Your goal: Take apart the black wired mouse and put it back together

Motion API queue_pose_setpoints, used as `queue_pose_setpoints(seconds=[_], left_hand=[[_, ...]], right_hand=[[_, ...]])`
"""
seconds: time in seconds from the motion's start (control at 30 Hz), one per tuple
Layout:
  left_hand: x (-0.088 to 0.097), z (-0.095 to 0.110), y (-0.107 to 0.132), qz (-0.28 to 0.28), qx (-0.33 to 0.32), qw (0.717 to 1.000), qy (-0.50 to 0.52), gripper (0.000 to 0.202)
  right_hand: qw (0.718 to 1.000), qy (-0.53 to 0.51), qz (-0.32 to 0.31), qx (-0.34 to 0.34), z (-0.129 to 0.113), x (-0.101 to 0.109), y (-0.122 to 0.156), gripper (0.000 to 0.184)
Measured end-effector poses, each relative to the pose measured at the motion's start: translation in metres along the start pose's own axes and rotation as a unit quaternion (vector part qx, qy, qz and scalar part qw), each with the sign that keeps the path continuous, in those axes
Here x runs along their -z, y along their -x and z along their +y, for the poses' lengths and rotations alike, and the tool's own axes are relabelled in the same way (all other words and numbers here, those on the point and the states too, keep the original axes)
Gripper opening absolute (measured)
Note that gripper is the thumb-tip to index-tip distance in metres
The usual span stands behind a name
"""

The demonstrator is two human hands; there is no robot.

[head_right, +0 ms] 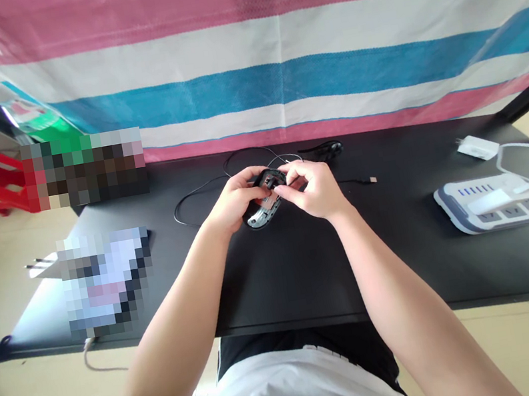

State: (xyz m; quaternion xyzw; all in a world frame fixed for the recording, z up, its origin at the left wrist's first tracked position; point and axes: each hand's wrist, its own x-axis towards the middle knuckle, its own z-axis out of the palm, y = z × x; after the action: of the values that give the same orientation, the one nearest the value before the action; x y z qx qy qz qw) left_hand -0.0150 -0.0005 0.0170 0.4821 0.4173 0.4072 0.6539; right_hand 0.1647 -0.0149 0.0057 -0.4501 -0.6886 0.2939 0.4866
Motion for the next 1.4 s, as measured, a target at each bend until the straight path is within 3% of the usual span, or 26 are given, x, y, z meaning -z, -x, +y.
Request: queue_pose_setpoints(seconds=[0.23, 0.6, 0.83, 1.13, 1.4], left_hand=[[0.002, 0.000, -0.001, 0.008, -0.006, 1.000, -0.006, 0.040], [0.001, 0.000, 0.000, -0.003, -0.017, 0.999, -0.030, 0.040], [0.008, 0.002, 0.000, -0.018, -0.018, 0.999, -0.048, 0.037], [0.015, 0.001, -0.001, -0.018, -0.005, 0.999, -0.046, 0.041], [0.016, -0.002, -0.001, -0.052, -0.017, 0.997, -0.062, 0.045]], right_hand=[[0.996, -0.011, -0.011, -0.088, -0.003, -0.003, 0.000, 0.037], [0.995, 0.025, 0.016, -0.093, -0.001, -0.005, 0.000, 0.057], [0.993, -0.030, -0.059, -0.093, -0.003, 0.002, 0.001, 0.048], [0.988, -0.059, -0.028, -0.140, -0.001, -0.003, -0.001, 0.047], [0.986, -0.040, -0.042, -0.159, -0.005, -0.003, -0.004, 0.049]])
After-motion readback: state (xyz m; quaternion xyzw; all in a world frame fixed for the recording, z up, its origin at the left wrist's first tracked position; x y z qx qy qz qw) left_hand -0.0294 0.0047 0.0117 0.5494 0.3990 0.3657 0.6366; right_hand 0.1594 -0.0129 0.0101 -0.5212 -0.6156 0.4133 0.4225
